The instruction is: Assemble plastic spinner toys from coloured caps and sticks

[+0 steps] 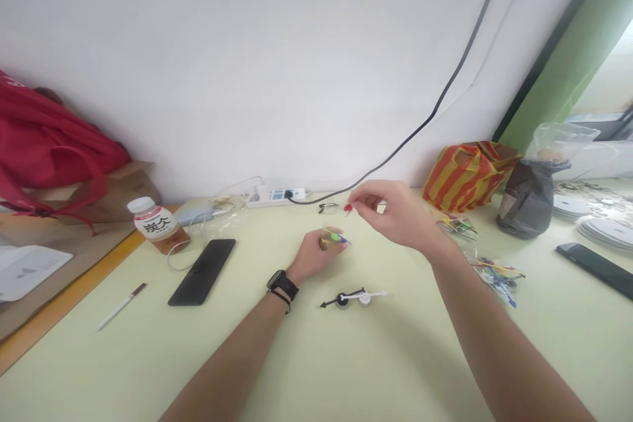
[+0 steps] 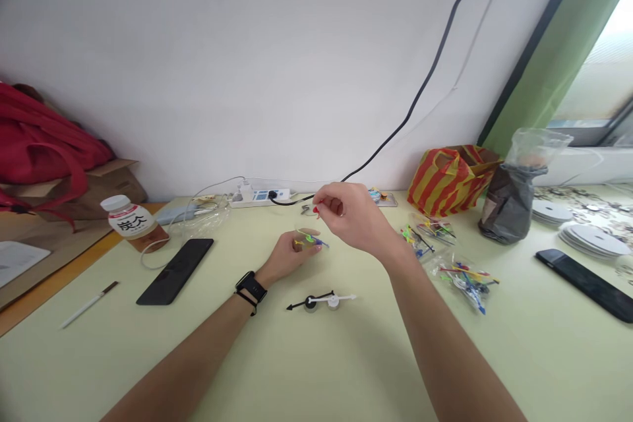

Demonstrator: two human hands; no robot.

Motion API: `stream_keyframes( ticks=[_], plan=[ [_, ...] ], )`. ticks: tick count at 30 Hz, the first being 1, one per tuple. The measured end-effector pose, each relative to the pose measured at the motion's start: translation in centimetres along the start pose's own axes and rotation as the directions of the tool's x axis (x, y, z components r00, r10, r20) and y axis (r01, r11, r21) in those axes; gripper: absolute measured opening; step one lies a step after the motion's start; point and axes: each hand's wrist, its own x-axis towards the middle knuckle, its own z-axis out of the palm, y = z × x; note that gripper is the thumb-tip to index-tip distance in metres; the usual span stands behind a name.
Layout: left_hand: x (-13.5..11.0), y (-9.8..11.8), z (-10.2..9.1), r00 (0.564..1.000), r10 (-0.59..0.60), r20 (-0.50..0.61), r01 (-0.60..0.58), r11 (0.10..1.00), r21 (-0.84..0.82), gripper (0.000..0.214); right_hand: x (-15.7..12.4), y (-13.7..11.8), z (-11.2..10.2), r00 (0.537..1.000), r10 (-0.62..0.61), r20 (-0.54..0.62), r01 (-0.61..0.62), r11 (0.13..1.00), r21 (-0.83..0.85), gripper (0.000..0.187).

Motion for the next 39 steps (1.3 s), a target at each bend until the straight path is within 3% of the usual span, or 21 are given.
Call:
stream_keyframes(
  ticks=[3, 6, 17, 25, 28, 31, 35, 37, 39],
  plan=[
    [0.1, -0.2, 0.0, 1.000, 0.007, -0.010, -0.007, 1.000, 0.030, 0.045, -0.1, -0.7, -0.4, 0.982, -0.033, -0.185, 0.036, 0.999, 0.015, 0.015],
    [0.1, -0.2, 0.0, 1.000, 0.019, 0.004, -0.019, 0.999, 0.043, 0.043, -0.1, -0.8, -0.6, 0.965, -0.033, -0.259, 0.044, 0.998, 0.037, 0.014],
    [0.2, 0.0, 0.1, 1.000, -0.003, 0.009, 0.003, 0.999, 0.046, 0.045, 0.4, 1.5, 2.2, 0.983, -0.057, -0.176, 0.060, 0.998, 0.007, 0.014],
    [-0.2, 0.4, 0.2, 1.000, -0.008, -0.003, 0.008, 1.000, -0.030, 0.048, 0.4, 3.1, 3.8, 0.997, 0.002, -0.082, -0.025, 0.961, -0.277, 0.020],
    [-0.2, 0.7, 0.2, 1.000, 0.009, 0.000, -0.009, 1.000, -0.027, 0.046, 0.5, 3.2, 4.1, 1.000, 0.011, 0.001, -0.010, 0.935, -0.355, 0.017],
    [-0.2, 1.1, 0.2, 0.999, 0.037, 0.039, -0.035, 0.998, -0.053, 0.037, 0.5, 3.0, 4.0, 0.996, 0.002, 0.085, 0.024, 0.951, -0.310, 0.014],
    [-0.1, 1.2, 0.1, 0.994, 0.046, 0.096, -0.029, 0.985, -0.170, 0.031, 0.5, 2.4, 3.0, 0.999, 0.023, 0.040, -0.014, 0.980, -0.200, 0.012],
    [0.1, 1.0, -0.2, 0.998, 0.001, 0.067, 0.015, 0.970, -0.241, 0.034, 0.5, 1.9, 2.3, 0.999, 0.036, 0.036, -0.030, 0.987, -0.155, 0.013],
    [0.4, 0.6, -0.7, 0.996, -0.082, -0.020, 0.071, 0.941, -0.332, 0.038, 0.3, 1.7, 1.9, 0.993, 0.050, 0.103, -0.039, 0.993, -0.114, 0.016]
  ],
)
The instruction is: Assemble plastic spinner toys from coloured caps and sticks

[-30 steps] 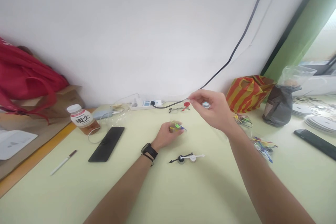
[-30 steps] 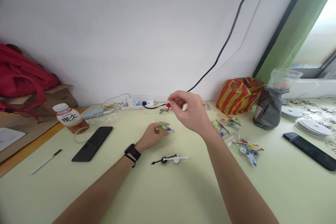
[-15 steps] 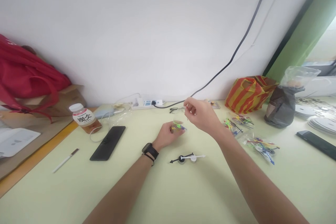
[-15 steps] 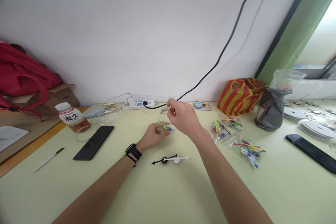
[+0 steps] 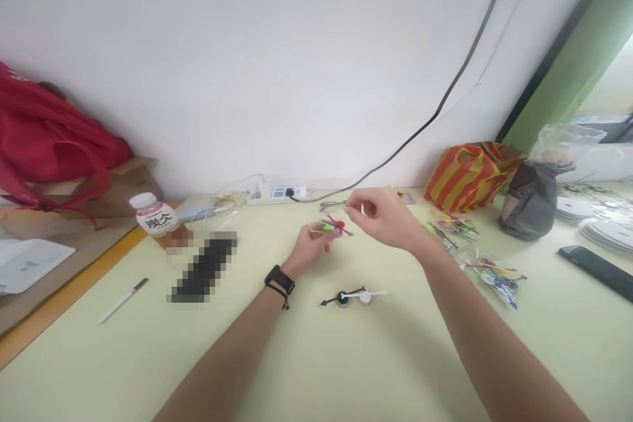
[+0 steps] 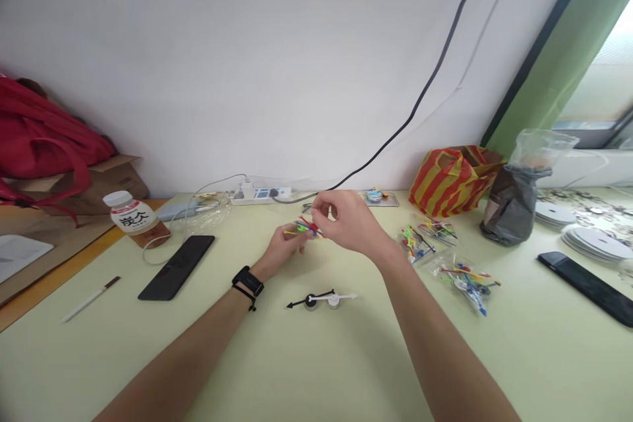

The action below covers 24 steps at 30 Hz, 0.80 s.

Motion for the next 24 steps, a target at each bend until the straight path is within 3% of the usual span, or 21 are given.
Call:
stream_keyframes(
  ticks=[3, 6, 9, 10, 12, 13, 17, 20, 24],
  plan=[
    [0.4, -0.3, -0.7, 0.996, -0.047, -0.077, 0.039, 0.993, -0.108, 0.042, -0.3, 0.1, 0.3, 0.957, -0.020, 0.288, 0.004, 0.998, 0.056, 0.015],
    [0.4, -0.5, -0.7, 0.998, -0.036, -0.054, 0.032, 0.996, -0.081, 0.044, -0.6, 0.5, 2.1, 0.779, -0.008, 0.628, -0.015, 0.999, 0.032, 0.019],
    [0.2, -0.6, -0.6, 1.000, -0.004, -0.021, 0.003, 1.000, -0.029, 0.043, -0.7, 0.6, 4.8, 0.562, 0.095, 0.822, -0.051, 0.995, -0.081, 0.035],
    [0.2, -0.6, -0.5, 1.000, 0.011, -0.004, -0.011, 1.000, -0.017, 0.041, -0.7, 0.5, 5.7, 0.513, 0.115, 0.850, -0.056, 0.993, -0.101, 0.033],
    [0.1, -0.6, -0.5, 0.999, 0.036, 0.041, -0.036, 0.999, -0.003, 0.037, -0.8, 0.4, 6.9, 0.472, 0.127, 0.873, -0.058, 0.992, -0.113, 0.023],
    [0.1, -0.7, -0.6, 0.997, 0.042, 0.070, -0.042, 0.999, -0.001, 0.036, -0.9, 0.4, 7.2, 0.484, 0.121, 0.866, -0.054, 0.993, -0.109, 0.016],
    [0.3, -0.6, -0.7, 0.986, 0.036, 0.160, -0.035, 0.999, -0.010, 0.039, -0.9, 0.7, 6.5, 0.605, 0.010, 0.796, -0.055, 0.998, 0.029, 0.008],
    [0.4, -0.4, -0.7, 0.986, 0.040, 0.163, -0.040, 0.999, -0.006, 0.043, -0.6, 0.9, 4.7, 0.664, -0.056, 0.746, -0.163, 0.962, 0.218, 0.004],
    [0.2, -0.2, -0.3, 0.987, 0.063, 0.147, -0.066, 0.998, 0.012, 0.035, -0.1, 1.1, 2.3, 0.850, -0.028, 0.525, -0.196, 0.910, 0.365, 0.009]
  ],
)
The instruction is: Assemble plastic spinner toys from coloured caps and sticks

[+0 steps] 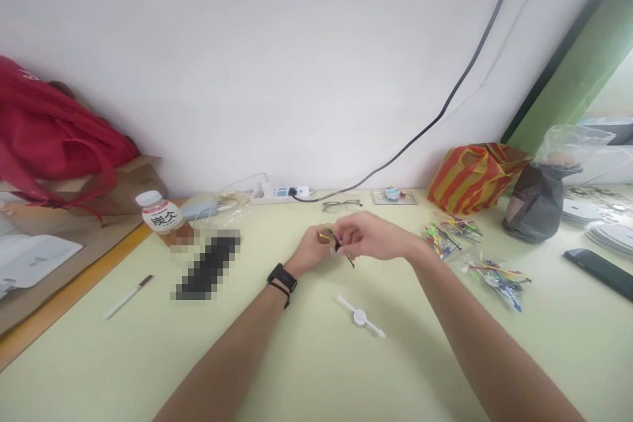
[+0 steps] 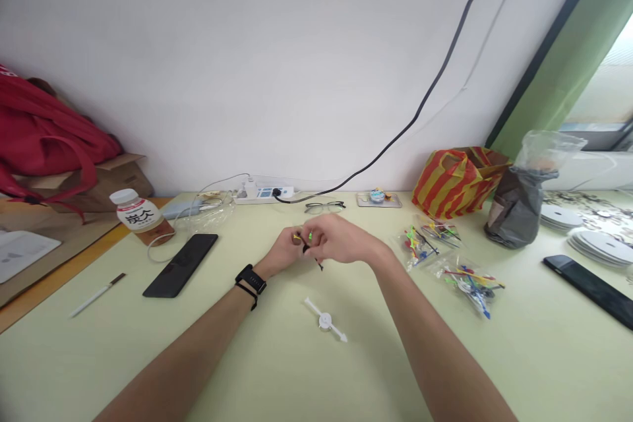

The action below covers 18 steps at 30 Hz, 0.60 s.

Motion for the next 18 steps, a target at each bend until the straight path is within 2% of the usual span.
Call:
stream_keyframes(
  ticks=[2, 4, 7, 9, 11, 14, 18],
  plan=[
    [-0.1, 0.1, 0.4, 1.000, 0.008, -0.014, -0.008, 1.000, -0.009, 0.035, -0.3, -0.2, -0.9, 0.982, -0.034, -0.188, 0.047, 0.997, 0.062, 0.015],
    [-0.3, 0.1, 0.7, 0.999, -0.019, -0.026, 0.018, 0.999, -0.027, 0.041, -0.5, -0.4, -1.5, 0.922, -0.039, -0.385, 0.091, 0.989, 0.117, 0.025],
    [-0.4, 0.1, 1.0, 0.996, -0.080, -0.027, 0.079, 0.996, -0.042, 0.052, -0.5, -0.5, -1.9, 0.765, -0.056, -0.642, 0.172, 0.978, 0.120, 0.037],
    [-0.4, -0.1, 1.0, 0.996, -0.080, -0.026, 0.078, 0.995, -0.056, 0.058, -0.3, -0.6, -1.9, 0.684, -0.069, -0.727, 0.208, 0.973, 0.104, 0.039],
    [-0.3, -0.2, 1.0, 0.998, -0.061, -0.028, 0.059, 0.996, -0.070, 0.058, 0.0, -0.5, -1.7, 0.665, -0.066, -0.744, 0.197, 0.976, 0.090, 0.040],
    [-0.3, -0.3, 1.0, 0.998, -0.059, -0.020, 0.057, 0.996, -0.061, 0.052, 0.4, -0.1, -1.3, 0.689, -0.097, -0.719, 0.129, 0.992, -0.010, 0.038],
    [-0.3, -0.2, 1.1, 0.999, -0.045, -0.015, 0.045, 0.999, 0.003, 0.040, 0.9, 0.5, -0.6, 0.698, -0.173, -0.695, 0.057, 0.981, -0.187, 0.026]
  ],
)
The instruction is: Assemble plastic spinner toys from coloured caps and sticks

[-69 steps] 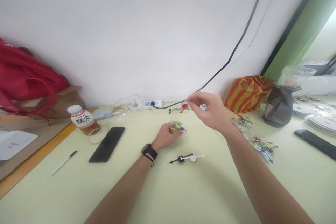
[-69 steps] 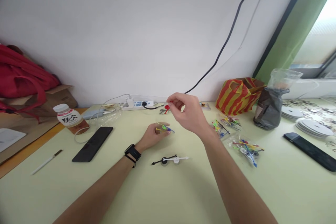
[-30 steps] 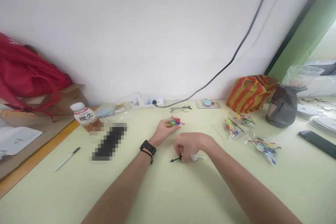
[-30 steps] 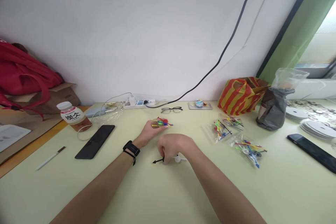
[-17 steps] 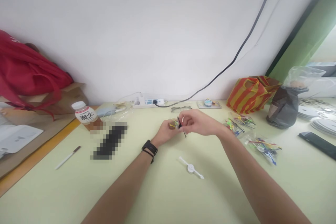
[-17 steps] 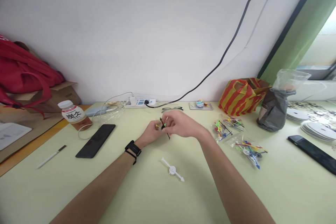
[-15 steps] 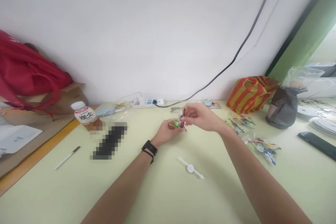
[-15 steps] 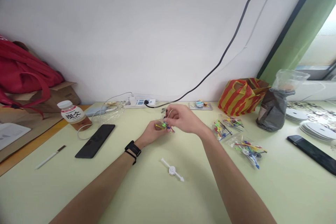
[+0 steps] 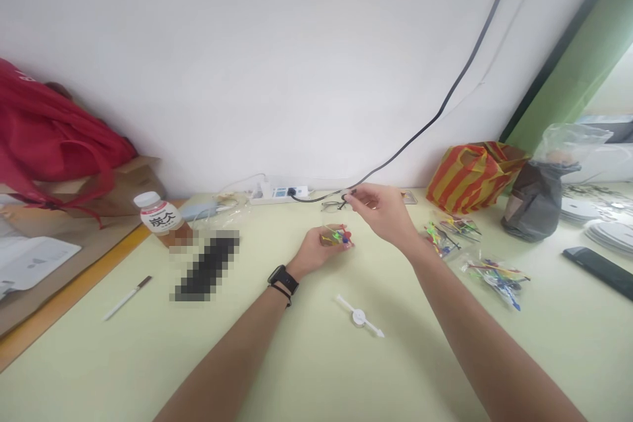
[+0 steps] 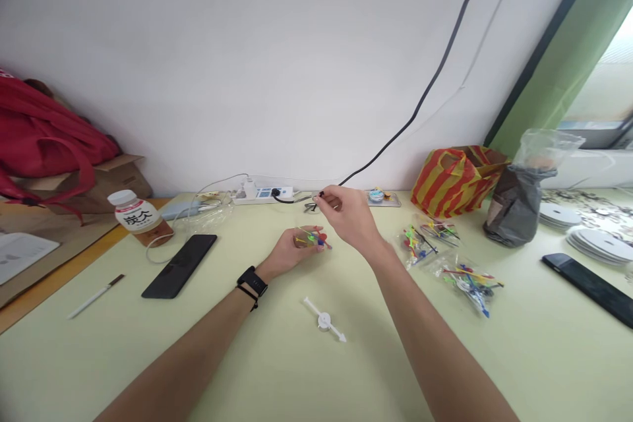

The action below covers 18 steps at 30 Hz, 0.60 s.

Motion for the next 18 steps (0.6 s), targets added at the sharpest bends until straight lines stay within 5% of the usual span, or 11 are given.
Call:
stream_keyframes(
  ticks=[7, 12, 18],
  plan=[
    [0.1, 0.3, 0.2, 0.999, 0.031, -0.034, -0.030, 0.999, 0.028, 0.044, -0.5, -0.4, 0.9, 0.989, -0.029, 0.148, 0.076, 0.943, -0.325, 0.032],
    [-0.1, 0.6, 0.3, 1.000, 0.002, -0.021, -0.001, 0.997, 0.072, 0.045, -0.4, -0.8, 0.9, 0.989, -0.002, 0.146, 0.044, 0.956, -0.290, 0.040],
    [-0.2, 0.7, 0.2, 1.000, 0.000, -0.016, 0.002, 0.995, 0.100, 0.066, -0.3, -1.1, 0.9, 0.990, 0.116, 0.083, -0.104, 0.985, -0.137, 0.027]
  ],
)
